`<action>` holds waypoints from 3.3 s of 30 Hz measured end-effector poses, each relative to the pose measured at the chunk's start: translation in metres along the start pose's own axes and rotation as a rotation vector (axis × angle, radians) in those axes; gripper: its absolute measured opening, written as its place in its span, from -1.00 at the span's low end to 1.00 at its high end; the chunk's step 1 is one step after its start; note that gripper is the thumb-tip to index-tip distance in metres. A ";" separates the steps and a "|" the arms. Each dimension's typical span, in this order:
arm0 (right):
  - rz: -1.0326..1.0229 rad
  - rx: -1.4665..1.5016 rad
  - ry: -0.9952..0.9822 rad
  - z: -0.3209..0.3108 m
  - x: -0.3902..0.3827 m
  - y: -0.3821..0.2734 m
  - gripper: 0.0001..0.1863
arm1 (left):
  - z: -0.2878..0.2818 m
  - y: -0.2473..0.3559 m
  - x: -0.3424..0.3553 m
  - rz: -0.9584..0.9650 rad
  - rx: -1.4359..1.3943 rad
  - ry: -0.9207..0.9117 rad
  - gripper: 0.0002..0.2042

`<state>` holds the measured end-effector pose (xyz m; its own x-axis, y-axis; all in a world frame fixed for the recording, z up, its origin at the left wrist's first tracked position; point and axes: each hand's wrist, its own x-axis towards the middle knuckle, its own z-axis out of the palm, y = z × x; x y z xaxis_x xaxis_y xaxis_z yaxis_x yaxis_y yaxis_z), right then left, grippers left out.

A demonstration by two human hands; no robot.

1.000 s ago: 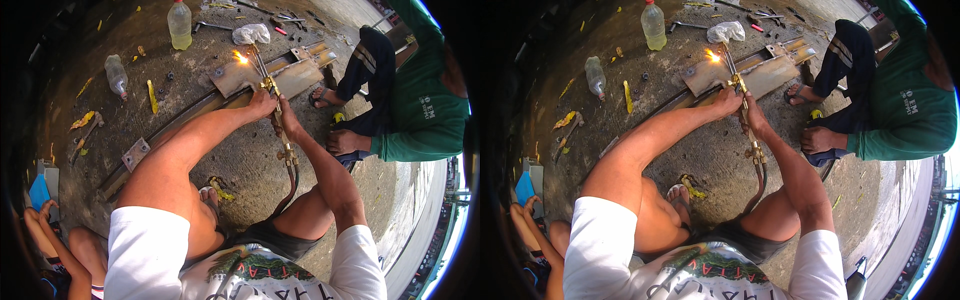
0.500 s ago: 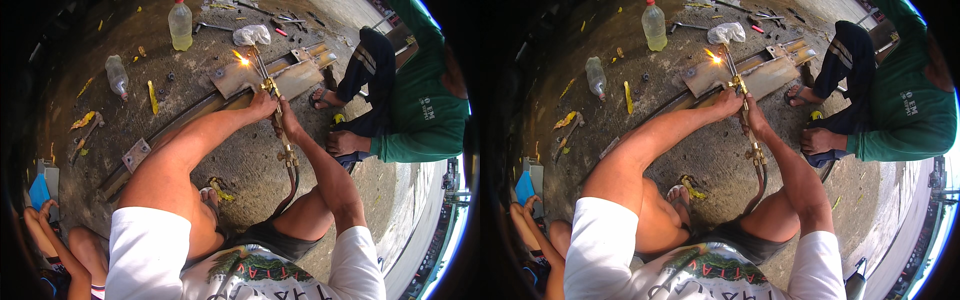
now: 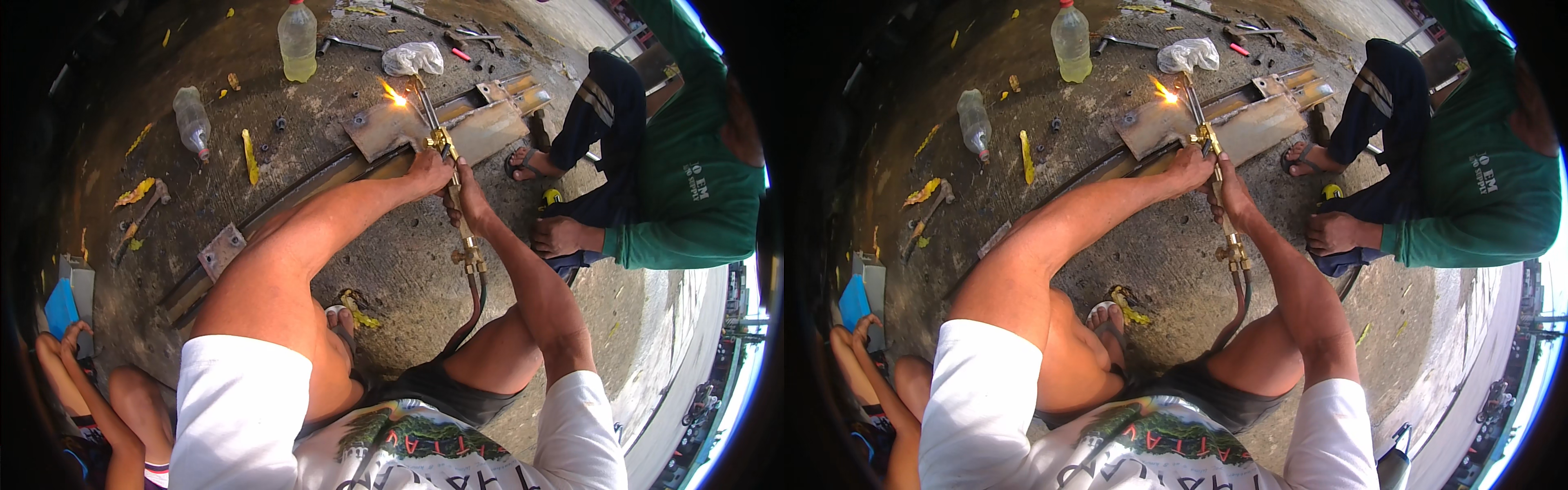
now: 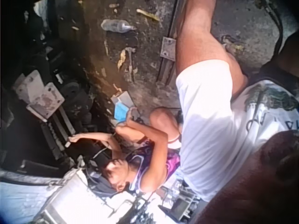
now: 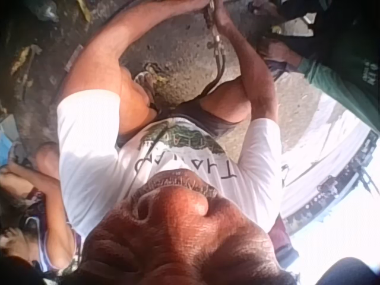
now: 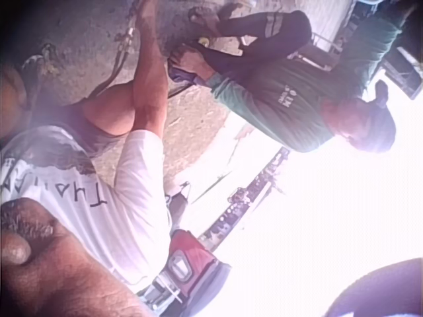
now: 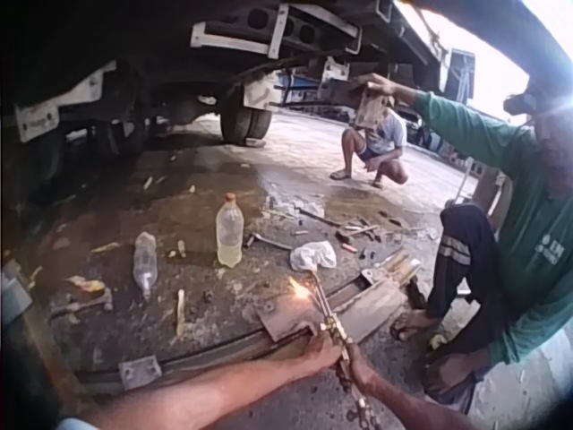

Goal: The person uses a welding torch to heat and weld a metal frame on the ground. The person holds the torch with both hands, directs the flame onto the metal, and moves along the frame to weld different sections.

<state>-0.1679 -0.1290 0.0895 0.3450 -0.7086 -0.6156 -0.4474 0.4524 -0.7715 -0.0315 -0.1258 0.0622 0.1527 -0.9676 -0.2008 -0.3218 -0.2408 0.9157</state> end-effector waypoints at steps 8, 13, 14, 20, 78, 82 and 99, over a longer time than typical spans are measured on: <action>-0.011 0.003 -0.008 -0.002 0.003 0.004 -0.16 | 0.001 0.001 -0.001 -0.007 -0.025 -0.007 -0.53; -0.007 -0.002 0.010 0.000 0.003 0.003 -0.17 | 0.000 -0.001 0.000 0.001 -0.005 -0.001 -0.52; -0.001 -0.003 0.015 -0.001 0.003 0.003 -0.17 | 0.000 0.000 0.000 0.001 -0.001 -0.004 -0.52; -0.020 -0.006 0.013 -0.003 0.005 0.005 -0.17 | 0.002 -0.002 0.000 0.011 0.009 -0.007 -0.53; -0.031 -0.008 0.012 -0.002 0.004 0.006 -0.23 | 0.003 -0.006 0.002 0.029 -0.015 -0.003 -0.53; -0.039 -0.011 0.012 -0.002 0.003 0.007 -0.24 | 0.003 -0.006 0.000 0.034 -0.006 0.001 -0.53; -0.023 -0.022 0.031 0.000 0.003 0.005 -0.20 | 0.003 -0.009 0.003 0.030 0.014 0.005 -0.52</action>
<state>-0.1697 -0.1285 0.0838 0.3296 -0.7355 -0.5919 -0.4581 0.4236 -0.7815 -0.0309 -0.1265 0.0522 0.1473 -0.9740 -0.1720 -0.3396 -0.2131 0.9161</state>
